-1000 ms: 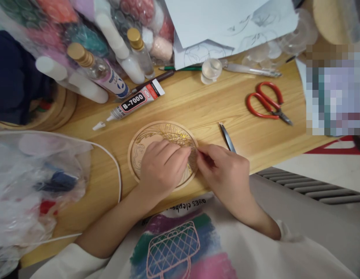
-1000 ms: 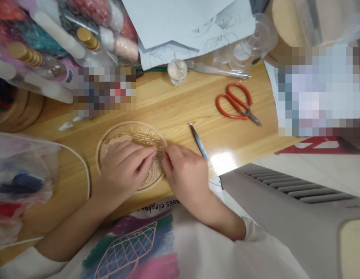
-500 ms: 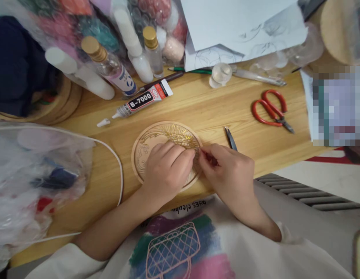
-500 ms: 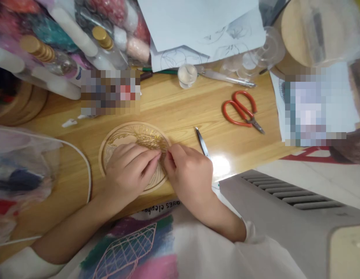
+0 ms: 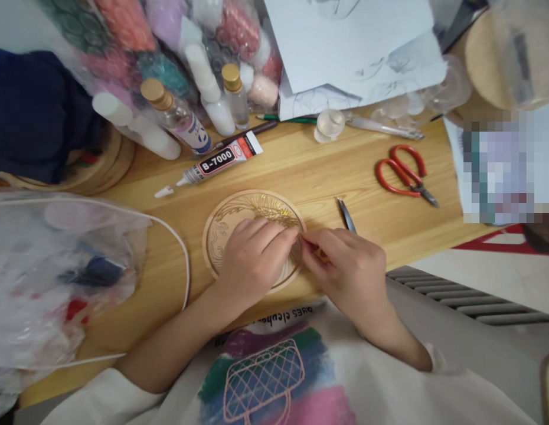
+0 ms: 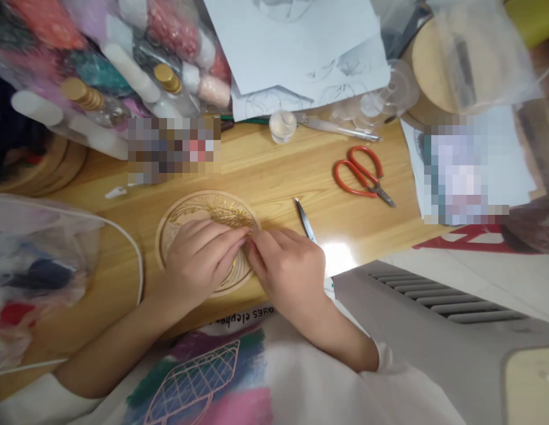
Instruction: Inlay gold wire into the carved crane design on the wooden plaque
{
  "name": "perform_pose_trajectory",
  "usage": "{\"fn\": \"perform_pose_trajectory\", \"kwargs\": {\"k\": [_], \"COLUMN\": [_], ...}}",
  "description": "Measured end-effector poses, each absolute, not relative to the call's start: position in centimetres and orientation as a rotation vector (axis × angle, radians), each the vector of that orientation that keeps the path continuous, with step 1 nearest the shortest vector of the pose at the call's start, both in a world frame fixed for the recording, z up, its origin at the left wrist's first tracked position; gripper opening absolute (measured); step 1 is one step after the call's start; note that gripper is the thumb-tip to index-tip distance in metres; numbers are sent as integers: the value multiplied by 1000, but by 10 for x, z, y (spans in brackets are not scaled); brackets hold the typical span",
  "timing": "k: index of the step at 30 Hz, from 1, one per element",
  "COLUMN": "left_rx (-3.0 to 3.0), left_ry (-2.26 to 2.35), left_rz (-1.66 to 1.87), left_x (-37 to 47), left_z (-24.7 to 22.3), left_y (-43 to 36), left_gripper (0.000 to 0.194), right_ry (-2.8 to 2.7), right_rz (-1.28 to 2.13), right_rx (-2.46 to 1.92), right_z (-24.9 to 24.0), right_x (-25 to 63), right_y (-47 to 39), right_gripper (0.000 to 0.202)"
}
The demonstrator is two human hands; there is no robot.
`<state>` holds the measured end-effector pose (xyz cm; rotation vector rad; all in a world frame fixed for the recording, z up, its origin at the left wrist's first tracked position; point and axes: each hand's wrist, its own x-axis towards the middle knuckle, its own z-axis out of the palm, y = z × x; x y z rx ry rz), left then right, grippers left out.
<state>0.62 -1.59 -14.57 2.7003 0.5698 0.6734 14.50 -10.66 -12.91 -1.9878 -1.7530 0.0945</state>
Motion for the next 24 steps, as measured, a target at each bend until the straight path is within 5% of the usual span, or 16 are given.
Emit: {"fn": "perform_pose_trajectory", "kwargs": {"k": [11, 17, 24], "left_rx": [2688, 2662, 2576], "left_ry": [488, 520, 645], "left_rz": [776, 907, 1007], "left_x": [6, 5, 1], "left_z": [-146, -150, -152], "left_y": [-13, -11, -3], "left_gripper": [12, 12, 8], "right_ry": [-1855, -1242, -1629], "right_rz": [-32, -377, 7], "right_rx": [-1810, -2061, -2336], "right_z": [-128, -128, -140], "right_x": [157, 218, 293], "right_y": [-109, -118, -92], "right_gripper": [14, 12, 19]}}
